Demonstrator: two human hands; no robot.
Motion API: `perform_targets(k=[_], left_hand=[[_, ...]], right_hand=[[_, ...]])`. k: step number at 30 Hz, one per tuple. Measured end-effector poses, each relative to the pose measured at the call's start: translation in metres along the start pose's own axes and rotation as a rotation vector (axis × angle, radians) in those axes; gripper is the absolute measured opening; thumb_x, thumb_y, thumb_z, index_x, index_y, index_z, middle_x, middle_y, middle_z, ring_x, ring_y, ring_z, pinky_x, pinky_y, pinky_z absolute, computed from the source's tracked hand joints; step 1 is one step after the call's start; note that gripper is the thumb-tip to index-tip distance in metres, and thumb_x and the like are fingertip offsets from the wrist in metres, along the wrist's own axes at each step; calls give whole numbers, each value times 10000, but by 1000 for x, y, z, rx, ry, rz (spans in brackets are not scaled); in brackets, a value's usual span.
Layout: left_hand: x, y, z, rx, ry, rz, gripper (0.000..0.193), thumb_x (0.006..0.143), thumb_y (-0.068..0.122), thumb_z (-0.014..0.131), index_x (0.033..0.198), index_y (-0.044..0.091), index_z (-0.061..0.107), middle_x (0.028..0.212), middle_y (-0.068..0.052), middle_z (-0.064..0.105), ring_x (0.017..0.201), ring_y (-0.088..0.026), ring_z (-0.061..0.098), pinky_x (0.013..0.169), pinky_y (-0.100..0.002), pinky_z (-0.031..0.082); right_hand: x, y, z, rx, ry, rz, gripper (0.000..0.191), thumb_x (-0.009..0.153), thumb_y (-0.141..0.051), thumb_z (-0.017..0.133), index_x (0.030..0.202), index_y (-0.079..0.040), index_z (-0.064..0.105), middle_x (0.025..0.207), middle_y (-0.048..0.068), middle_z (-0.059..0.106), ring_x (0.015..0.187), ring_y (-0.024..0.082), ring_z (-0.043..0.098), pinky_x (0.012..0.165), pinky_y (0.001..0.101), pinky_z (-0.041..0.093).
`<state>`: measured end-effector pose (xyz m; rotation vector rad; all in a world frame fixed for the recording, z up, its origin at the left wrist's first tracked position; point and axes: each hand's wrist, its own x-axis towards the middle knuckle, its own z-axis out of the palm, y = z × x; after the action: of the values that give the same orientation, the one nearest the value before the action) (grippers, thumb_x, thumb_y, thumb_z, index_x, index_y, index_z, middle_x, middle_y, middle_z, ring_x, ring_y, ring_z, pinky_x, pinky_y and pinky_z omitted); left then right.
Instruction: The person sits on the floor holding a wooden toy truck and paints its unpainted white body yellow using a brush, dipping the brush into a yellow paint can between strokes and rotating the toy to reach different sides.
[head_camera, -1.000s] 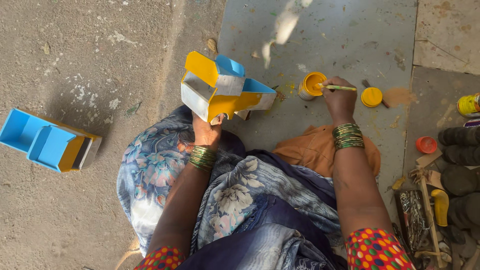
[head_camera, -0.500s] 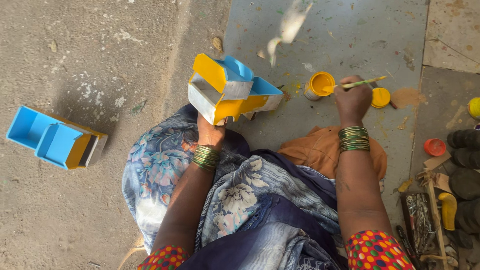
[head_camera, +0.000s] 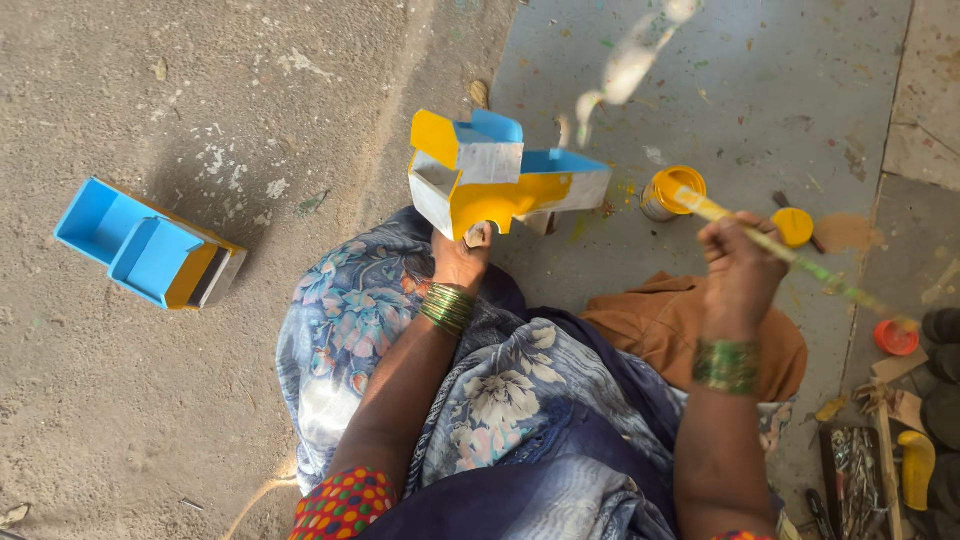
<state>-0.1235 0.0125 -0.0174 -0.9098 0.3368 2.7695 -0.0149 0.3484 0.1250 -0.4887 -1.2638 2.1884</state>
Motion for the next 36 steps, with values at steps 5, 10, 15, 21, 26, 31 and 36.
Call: perform_targets(k=[5,10,15,21,26,31,36], left_hand=[[4,0,-6,-162,-48,-79,309,1058,326,530,1209,66,604,1099,-93,686,985,-263,676,765,-369,598],[2,-4,-11,-183,-123,-80,310,1027,325,560,1196,71,617,1072,-82,695,945,-250,693,712,-355,615],[5,-12,-8,-151,-127,-69,334,1024,351,572,1204,73,611,1080,-84,689,950,-245,697,701,-345,625],[4,-16,-10,-149,-96,-98,365,1020,384,562,1232,90,601,1095,-75,684,962,-237,693,708,-345,621],[7,-13,-10,-150,-43,-120,352,1013,383,547,1216,101,601,1079,-78,683,941,-249,684,692,-349,603],[8,-11,-15,-173,-94,-102,352,1018,366,542,1217,82,598,1064,-79,674,926,-249,674,700,-358,608],[6,-12,-12,-179,-51,-100,381,1034,371,569,1238,50,588,1090,-99,664,942,-249,668,708,-340,604]], right_hand=[[-49,10,49,-395,-130,-372,208,970,90,756,1115,3,633,1191,170,713,982,209,701,910,327,609],[-62,-3,81,-890,-241,-872,215,941,70,826,1073,2,670,1152,153,727,1071,275,731,956,384,614],[-64,5,96,-1090,-265,-946,211,886,79,812,1039,-33,719,1109,132,733,1017,287,732,885,380,613],[-68,30,107,-1105,-361,-995,206,855,50,826,1001,-62,733,1081,111,732,978,275,728,824,374,615],[-97,38,127,-971,-574,-1021,209,842,30,825,996,-67,723,1112,112,729,959,251,738,804,352,631],[-113,28,130,-884,-657,-1036,205,836,24,822,975,-62,699,1122,104,722,951,242,731,789,351,624],[-87,22,113,-946,-447,-1018,190,871,23,824,1001,-56,710,1106,118,745,956,233,742,806,335,626]])
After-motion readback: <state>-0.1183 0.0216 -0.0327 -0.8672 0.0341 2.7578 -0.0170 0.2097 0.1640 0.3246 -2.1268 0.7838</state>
